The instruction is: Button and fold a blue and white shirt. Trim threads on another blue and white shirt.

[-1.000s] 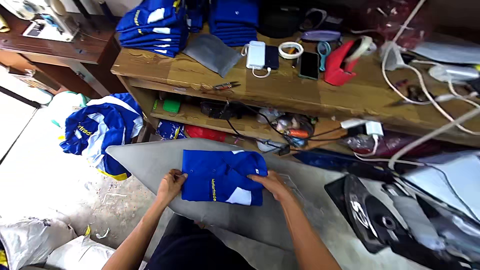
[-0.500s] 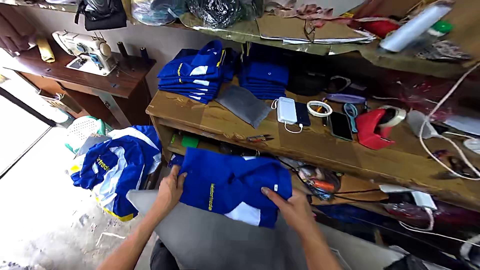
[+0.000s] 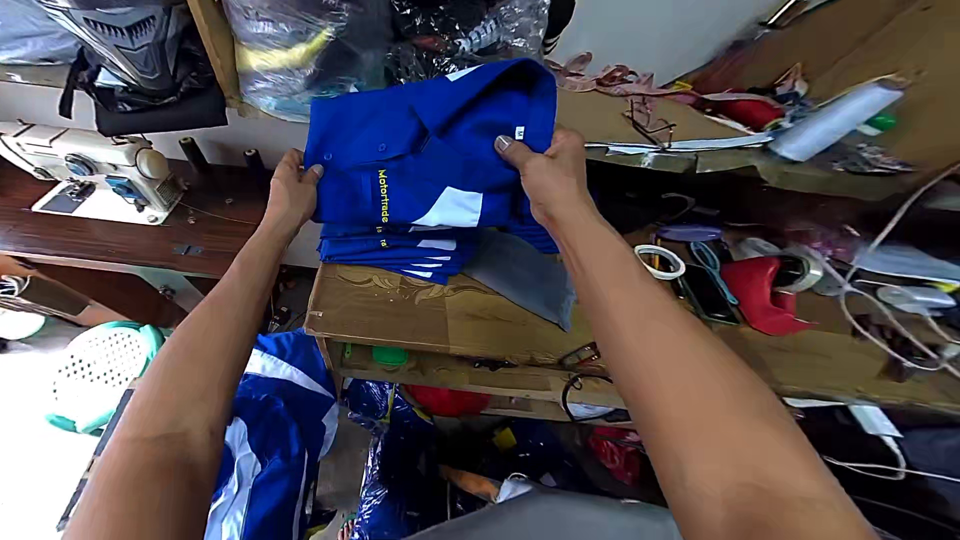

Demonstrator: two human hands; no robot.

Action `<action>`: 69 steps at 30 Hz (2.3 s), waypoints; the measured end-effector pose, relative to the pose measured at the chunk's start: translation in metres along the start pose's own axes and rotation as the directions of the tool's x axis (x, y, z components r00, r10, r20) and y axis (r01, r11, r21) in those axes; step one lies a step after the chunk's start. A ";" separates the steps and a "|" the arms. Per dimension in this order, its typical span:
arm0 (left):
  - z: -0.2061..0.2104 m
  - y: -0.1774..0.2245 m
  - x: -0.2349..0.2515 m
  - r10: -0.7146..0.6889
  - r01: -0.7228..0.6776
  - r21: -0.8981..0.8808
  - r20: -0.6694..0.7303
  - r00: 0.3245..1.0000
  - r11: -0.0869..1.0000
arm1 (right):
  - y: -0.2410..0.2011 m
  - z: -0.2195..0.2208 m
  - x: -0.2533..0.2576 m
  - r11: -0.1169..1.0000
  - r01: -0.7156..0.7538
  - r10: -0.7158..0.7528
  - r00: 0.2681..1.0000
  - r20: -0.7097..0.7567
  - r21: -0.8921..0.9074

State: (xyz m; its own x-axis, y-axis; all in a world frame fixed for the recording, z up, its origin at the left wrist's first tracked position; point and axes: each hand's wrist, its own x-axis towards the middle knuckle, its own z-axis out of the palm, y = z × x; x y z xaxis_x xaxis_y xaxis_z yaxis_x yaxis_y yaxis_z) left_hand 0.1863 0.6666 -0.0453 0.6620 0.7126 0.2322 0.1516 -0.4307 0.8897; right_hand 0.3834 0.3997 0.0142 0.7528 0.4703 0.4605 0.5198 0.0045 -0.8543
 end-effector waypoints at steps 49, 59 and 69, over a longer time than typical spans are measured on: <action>0.119 -0.055 -0.085 -0.385 0.226 -0.720 -0.062 0.921 0.656 | 0.077 0.025 0.030 0.519 0.395 0.148 0.832 0.535 -0.758; 0.130 -0.057 -0.070 -0.267 0.178 -0.509 -0.107 0.958 0.842 | 0.088 0.024 0.034 0.547 0.356 0.185 0.831 0.524 -0.757; 0.108 -0.063 -0.094 -0.216 0.170 -0.501 -0.034 0.976 0.848 | 0.086 0.027 0.031 0.534 0.379 0.168 0.829 0.534 -0.756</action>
State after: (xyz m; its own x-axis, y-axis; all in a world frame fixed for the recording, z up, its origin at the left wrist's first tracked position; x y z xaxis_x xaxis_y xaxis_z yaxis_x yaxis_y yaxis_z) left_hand 0.1938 0.5665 -0.1659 0.5887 0.8069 0.0479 -0.1264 0.0334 0.9914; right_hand 0.4409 0.4381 -0.0518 0.4958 0.8615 0.1098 0.8678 -0.4868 -0.0992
